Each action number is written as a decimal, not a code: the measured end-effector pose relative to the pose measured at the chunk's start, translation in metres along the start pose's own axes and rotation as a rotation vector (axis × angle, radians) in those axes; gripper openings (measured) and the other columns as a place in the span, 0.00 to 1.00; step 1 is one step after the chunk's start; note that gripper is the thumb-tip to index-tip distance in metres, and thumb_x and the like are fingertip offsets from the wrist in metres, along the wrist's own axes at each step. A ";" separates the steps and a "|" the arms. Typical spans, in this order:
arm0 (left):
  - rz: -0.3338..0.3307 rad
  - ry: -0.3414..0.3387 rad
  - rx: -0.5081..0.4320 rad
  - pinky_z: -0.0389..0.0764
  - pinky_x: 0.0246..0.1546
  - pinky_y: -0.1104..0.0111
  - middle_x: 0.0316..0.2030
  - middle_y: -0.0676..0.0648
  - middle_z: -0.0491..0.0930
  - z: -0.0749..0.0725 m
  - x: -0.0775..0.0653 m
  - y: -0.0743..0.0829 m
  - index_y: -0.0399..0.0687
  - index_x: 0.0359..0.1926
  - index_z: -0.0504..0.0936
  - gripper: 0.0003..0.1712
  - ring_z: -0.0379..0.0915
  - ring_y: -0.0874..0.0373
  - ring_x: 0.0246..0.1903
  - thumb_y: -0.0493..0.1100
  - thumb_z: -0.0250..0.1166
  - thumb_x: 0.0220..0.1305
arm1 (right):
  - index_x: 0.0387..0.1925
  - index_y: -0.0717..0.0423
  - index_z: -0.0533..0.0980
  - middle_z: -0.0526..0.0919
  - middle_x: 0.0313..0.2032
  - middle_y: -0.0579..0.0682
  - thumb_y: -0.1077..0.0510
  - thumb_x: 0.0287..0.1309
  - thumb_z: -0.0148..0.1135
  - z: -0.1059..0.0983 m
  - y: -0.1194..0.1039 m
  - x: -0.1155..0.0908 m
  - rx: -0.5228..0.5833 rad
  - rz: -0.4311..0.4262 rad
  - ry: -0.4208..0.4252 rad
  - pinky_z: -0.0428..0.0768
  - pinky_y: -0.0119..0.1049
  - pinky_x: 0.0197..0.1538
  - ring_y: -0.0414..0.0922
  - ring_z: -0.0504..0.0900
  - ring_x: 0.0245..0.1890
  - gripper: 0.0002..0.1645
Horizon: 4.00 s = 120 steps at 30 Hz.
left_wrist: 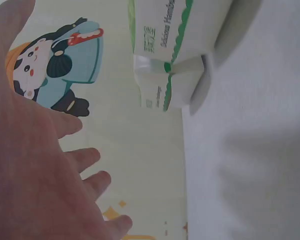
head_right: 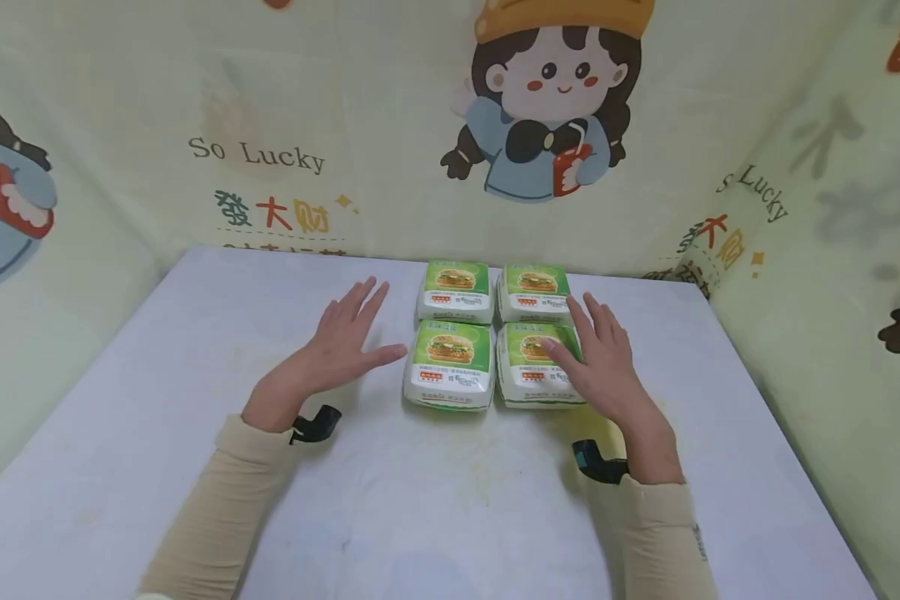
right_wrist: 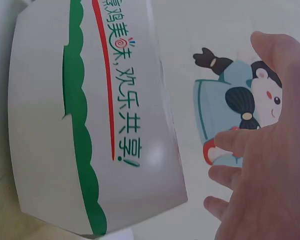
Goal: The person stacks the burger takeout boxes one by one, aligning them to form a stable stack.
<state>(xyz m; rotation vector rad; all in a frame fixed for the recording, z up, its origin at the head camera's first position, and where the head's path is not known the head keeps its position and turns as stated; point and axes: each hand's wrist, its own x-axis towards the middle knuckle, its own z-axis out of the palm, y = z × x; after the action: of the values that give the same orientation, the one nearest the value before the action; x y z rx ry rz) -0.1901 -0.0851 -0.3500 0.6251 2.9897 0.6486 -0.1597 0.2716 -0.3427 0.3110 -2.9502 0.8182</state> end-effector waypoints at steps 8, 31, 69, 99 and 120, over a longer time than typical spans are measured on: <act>0.114 -0.031 -0.303 0.47 0.66 0.52 0.69 0.62 0.34 0.010 0.000 0.005 0.67 0.69 0.36 0.54 0.31 0.60 0.69 0.75 0.52 0.47 | 0.68 0.35 0.38 0.32 0.70 0.42 0.40 0.57 0.51 -0.001 0.007 -0.004 0.122 0.015 -0.066 0.47 0.70 0.57 0.50 0.31 0.69 0.46; 0.164 -0.117 -0.318 0.53 0.65 0.58 0.69 0.58 0.38 0.041 0.007 0.011 0.58 0.70 0.39 0.60 0.36 0.61 0.68 0.69 0.62 0.43 | 0.68 0.34 0.40 0.34 0.69 0.42 0.42 0.47 0.63 0.005 0.020 -0.009 0.185 -0.008 -0.259 0.53 0.63 0.59 0.53 0.41 0.67 0.54; 0.177 -0.269 -0.364 0.65 0.56 0.67 0.59 0.54 0.47 0.027 -0.003 0.014 0.54 0.68 0.46 0.63 0.51 0.63 0.56 0.61 0.72 0.33 | 0.66 0.32 0.44 0.33 0.68 0.46 0.48 0.46 0.66 0.007 0.031 -0.009 0.243 -0.013 -0.292 0.62 0.60 0.56 0.51 0.49 0.62 0.52; 0.192 -0.226 -0.335 0.67 0.55 0.66 0.59 0.52 0.50 0.021 -0.011 0.013 0.53 0.68 0.47 0.64 0.55 0.61 0.55 0.60 0.73 0.32 | 0.62 0.37 0.58 0.54 0.62 0.44 0.48 0.48 0.65 -0.011 0.018 -0.013 0.303 -0.031 -0.115 0.59 0.60 0.59 0.45 0.55 0.60 0.40; 0.241 -0.159 -0.338 0.66 0.58 0.62 0.61 0.54 0.54 0.023 -0.019 0.004 0.54 0.68 0.50 0.61 0.57 0.59 0.58 0.62 0.72 0.34 | 0.63 0.36 0.57 0.56 0.61 0.37 0.57 0.46 0.67 -0.008 -0.014 -0.014 0.325 -0.143 -0.029 0.64 0.51 0.59 0.35 0.58 0.57 0.44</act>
<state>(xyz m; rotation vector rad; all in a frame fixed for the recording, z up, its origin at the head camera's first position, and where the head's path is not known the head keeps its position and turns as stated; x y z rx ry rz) -0.1687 -0.0798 -0.3704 0.9631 2.5946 1.0346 -0.1435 0.2667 -0.3308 0.5483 -2.7711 1.2797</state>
